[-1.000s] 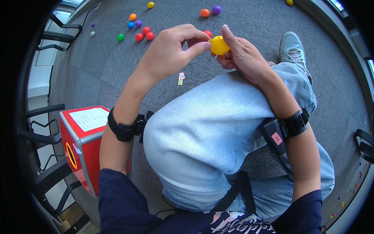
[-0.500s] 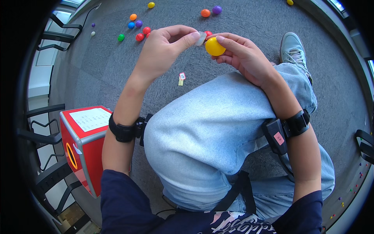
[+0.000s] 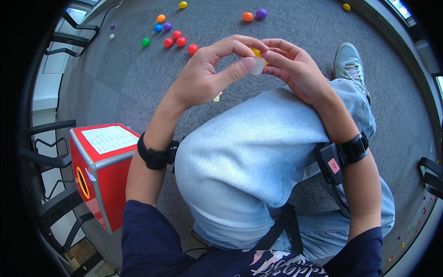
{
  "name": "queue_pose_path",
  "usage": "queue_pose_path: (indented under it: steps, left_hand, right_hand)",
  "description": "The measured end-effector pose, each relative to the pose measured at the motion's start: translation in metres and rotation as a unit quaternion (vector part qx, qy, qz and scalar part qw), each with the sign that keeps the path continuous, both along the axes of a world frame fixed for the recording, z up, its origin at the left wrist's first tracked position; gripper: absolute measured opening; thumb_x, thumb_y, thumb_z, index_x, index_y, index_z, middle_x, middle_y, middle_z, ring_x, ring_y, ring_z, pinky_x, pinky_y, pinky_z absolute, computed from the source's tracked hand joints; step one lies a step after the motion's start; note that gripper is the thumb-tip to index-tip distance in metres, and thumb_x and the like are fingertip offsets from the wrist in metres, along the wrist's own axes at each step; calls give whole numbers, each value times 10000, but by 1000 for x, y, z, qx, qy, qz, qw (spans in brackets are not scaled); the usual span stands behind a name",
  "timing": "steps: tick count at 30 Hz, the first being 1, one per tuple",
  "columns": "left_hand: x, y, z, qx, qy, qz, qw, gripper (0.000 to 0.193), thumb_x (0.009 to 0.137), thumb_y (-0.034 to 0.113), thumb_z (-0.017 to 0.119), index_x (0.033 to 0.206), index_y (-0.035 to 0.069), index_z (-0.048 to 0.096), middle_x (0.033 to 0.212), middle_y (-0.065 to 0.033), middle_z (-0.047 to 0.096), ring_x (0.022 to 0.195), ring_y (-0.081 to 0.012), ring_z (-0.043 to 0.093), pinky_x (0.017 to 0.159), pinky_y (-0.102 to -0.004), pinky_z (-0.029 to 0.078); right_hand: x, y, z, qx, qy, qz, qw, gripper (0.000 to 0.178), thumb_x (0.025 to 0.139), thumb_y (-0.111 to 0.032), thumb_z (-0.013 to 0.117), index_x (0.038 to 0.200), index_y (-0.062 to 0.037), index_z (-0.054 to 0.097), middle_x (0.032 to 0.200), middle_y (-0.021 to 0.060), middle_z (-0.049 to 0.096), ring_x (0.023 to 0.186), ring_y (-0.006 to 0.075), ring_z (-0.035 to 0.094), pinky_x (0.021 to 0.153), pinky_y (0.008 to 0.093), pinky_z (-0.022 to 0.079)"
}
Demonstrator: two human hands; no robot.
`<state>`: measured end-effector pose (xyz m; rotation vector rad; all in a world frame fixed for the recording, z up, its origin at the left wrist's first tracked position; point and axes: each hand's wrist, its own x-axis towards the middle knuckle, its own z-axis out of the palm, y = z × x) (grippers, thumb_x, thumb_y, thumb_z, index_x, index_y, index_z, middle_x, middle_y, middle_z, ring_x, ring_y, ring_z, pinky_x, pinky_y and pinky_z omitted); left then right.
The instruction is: Picking up small colored balls from the floor and placing them into a red box with a hole.
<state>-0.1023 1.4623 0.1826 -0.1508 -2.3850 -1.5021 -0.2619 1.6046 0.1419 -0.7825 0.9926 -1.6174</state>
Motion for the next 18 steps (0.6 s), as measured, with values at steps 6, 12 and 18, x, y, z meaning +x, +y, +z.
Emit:
queue_pose_path:
  steps: [6, 12, 18]
  left_hand:
    - [9, -7, -3, 8, 27, 42, 999, 155, 947, 156, 526, 988, 21, 588, 1153, -136, 571, 1062, -192, 569, 907, -318, 468]
    - [18, 1, -6, 28, 54, 139, 988, 175, 922, 164, 588, 992, 5, 614, 1018, -96, 632, 926, -145, 614, 824, -266, 495]
    - [17, 4, -1, 34, 79, 177, 980, 200, 944, 169, 551, 1034, -2, 603, 939, -101, 652, 882, -154, 641, 791, -262, 516]
  right_hand:
    - [-2, -1, 4, -20, -14, -44, 999, 384, 884, -164, 637, 1209, 1, 519, 1163, 145, 561, 1071, 225, 577, 944, 355, 503]
    - [-1, 0, 3, -78, -21, -7, 997, 362, 883, -92, 604, 1221, -4, 511, 1197, 159, 548, 1129, 248, 557, 985, 388, 479]
    - [3, 0, 7, -38, 21, -8, 999, 375, 882, -93, 604, 1232, 1, 507, 1196, 161, 545, 1131, 251, 557, 974, 380, 490]
